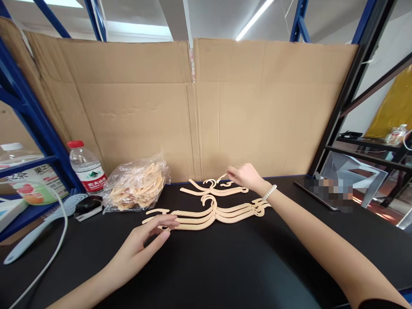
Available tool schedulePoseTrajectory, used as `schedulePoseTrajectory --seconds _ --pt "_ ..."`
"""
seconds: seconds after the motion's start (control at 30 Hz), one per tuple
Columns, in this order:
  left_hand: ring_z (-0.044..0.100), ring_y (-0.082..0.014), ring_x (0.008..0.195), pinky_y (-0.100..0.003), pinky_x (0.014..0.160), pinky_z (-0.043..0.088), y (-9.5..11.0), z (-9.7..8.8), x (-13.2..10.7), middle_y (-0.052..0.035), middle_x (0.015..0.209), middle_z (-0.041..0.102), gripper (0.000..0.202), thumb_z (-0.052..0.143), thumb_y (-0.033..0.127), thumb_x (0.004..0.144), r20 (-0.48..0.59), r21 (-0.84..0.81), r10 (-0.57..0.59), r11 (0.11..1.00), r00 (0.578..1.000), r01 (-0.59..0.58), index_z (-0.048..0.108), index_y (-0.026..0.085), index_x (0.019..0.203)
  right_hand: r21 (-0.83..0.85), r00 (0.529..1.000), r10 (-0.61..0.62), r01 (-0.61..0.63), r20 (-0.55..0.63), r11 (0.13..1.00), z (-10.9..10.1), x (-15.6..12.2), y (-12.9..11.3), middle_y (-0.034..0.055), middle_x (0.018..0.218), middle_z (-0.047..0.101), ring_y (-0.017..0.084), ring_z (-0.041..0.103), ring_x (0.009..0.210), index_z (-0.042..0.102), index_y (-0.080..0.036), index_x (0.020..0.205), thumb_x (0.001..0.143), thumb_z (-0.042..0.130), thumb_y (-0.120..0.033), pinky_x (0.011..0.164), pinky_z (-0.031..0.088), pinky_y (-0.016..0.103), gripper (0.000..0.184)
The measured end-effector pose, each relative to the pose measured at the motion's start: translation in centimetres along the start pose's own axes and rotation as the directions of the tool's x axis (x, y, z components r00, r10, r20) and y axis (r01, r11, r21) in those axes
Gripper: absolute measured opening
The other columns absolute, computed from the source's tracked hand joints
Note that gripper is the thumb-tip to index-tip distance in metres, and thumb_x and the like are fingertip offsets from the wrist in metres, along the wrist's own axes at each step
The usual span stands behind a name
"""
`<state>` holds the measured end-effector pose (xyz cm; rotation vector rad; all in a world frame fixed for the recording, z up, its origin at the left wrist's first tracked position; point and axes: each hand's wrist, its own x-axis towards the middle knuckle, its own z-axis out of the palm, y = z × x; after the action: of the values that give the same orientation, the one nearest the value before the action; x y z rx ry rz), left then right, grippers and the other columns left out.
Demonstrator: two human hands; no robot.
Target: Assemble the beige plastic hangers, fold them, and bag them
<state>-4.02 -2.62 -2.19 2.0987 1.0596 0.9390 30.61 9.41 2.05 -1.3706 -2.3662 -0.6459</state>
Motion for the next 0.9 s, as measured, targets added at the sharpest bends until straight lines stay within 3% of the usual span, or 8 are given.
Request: schedulePoseTrajectory --seconds 0.1,0.23,0.37,0.47,0.6,0.67,0.8,0.9 --pt "0.066 -0.0202 0.077 -0.031 0.067 0.054 1.3 0.5 0.1 -0.0121 0.105 0.07 0.044 0.056 0.05 0.088 0.108 -0.361 -0.159 0.913 0.981 0.188 0.058 0.019 0.119 0.045 0.964 -0.239 0.246 -0.12 0.968 -2.3 -0.1 -4.7 0.0032 0.069 0.066 0.015 0.058 0.062 0.065 -0.025 0.091 0.099 0.032 -0.031 0.058 0.037 0.027 0.034" --pt "0.063 -0.0152 0.067 -0.025 0.054 0.046 2.4 1.1 0.1 -0.0154 0.111 0.068 0.053 0.067 0.052 0.081 0.221 -0.567 -0.319 0.727 0.922 0.387 0.06 0.016 0.118 0.141 0.868 -0.433 0.473 -0.245 0.869 -4.0 0.2 -10.0 0.0025 0.076 0.067 0.017 0.06 0.072 0.065 -0.029 0.093 0.1 0.031 -0.03 0.064 0.044 0.03 0.034" --pt "0.057 -0.0088 0.057 -0.021 0.052 0.041 2.3 1.2 0.0 -0.0097 0.093 0.07 0.045 0.074 0.045 0.077 0.211 -0.635 -0.361 0.656 0.908 0.408 0.063 0.014 0.108 0.142 0.803 -0.528 0.577 -0.275 0.804 -3.7 0.9 -13.4 0.0012 0.077 0.068 0.016 0.06 0.071 0.065 -0.03 0.086 0.1 0.033 -0.029 0.063 0.045 0.03 0.035" --pt "0.053 -0.0066 0.054 -0.019 0.052 0.04 1.9 1.0 0.1 -0.0051 0.081 0.069 0.034 0.075 0.042 0.078 0.186 -0.648 -0.357 0.655 0.915 0.388 0.063 0.014 0.092 0.121 0.784 -0.565 0.606 -0.257 0.786 -3.5 1.2 -14.2 0.0014 0.079 0.069 0.016 0.061 0.072 0.066 -0.029 0.088 0.1 0.032 -0.025 0.063 0.044 0.03 0.036" --pt "0.052 -0.0067 0.054 -0.02 0.053 0.041 1.7 0.8 0.2 -0.005 0.082 0.069 0.032 0.075 0.042 0.078 0.151 -0.634 -0.34 0.687 0.928 0.355 0.06 0.014 0.085 0.18 0.924 -0.343 0.371 -0.168 0.911 -4.1 1.6 -11.3 0.0023 0.086 0.07 0.017 0.063 0.077 0.061 -0.028 0.115 0.1 0.03 -0.025 0.065 0.045 0.029 0.034" --pt "0.054 -0.0072 0.057 -0.02 0.056 0.043 1.6 0.7 0.3 -0.0046 0.085 0.069 0.031 0.075 0.041 0.078 0.144 -0.632 -0.336 0.693 0.931 0.347 0.06 0.014 0.086 0.207 0.984 -0.162 0.174 -0.072 0.963 -3.9 1.6 -8.7 0.0042 0.091 0.07 0.019 0.063 0.083 0.062 -0.025 0.111 0.099 0.035 -0.025 0.066 0.045 0.028 0.03" --pt "0.056 -0.0083 0.062 -0.02 0.06 0.045 1.5 0.5 0.3 -0.0045 0.088 0.068 0.03 0.074 0.041 0.078 0.143 -0.617 -0.347 0.701 0.927 0.358 0.06 0.015 0.085 0.276 0.977 -0.033 -0.027 0.21 0.961 -1.3 0.6 -4.6 0.0064 0.095 0.07 0.02 0.064 0.088 0.067 -0.02 0.091 0.087 0.054 -0.017 0.07 0.045 0.027 0.014" --pt "0.057 -0.009 0.063 -0.02 0.062 0.046 1.5 0.5 0.3 -0.005 0.088 0.069 0.03 0.075 0.041 0.078 0.14 -0.605 -0.365 0.704 0.921 0.371 0.061 0.015 0.084 0.351 0.958 -0.014 -0.091 0.285 0.932 1.2 -0.5 -4.0 0.0058 0.091 0.07 0.02 0.064 0.084 0.067 -0.019 0.085 0.084 0.057 -0.019 0.071 0.044 0.027 0.01"
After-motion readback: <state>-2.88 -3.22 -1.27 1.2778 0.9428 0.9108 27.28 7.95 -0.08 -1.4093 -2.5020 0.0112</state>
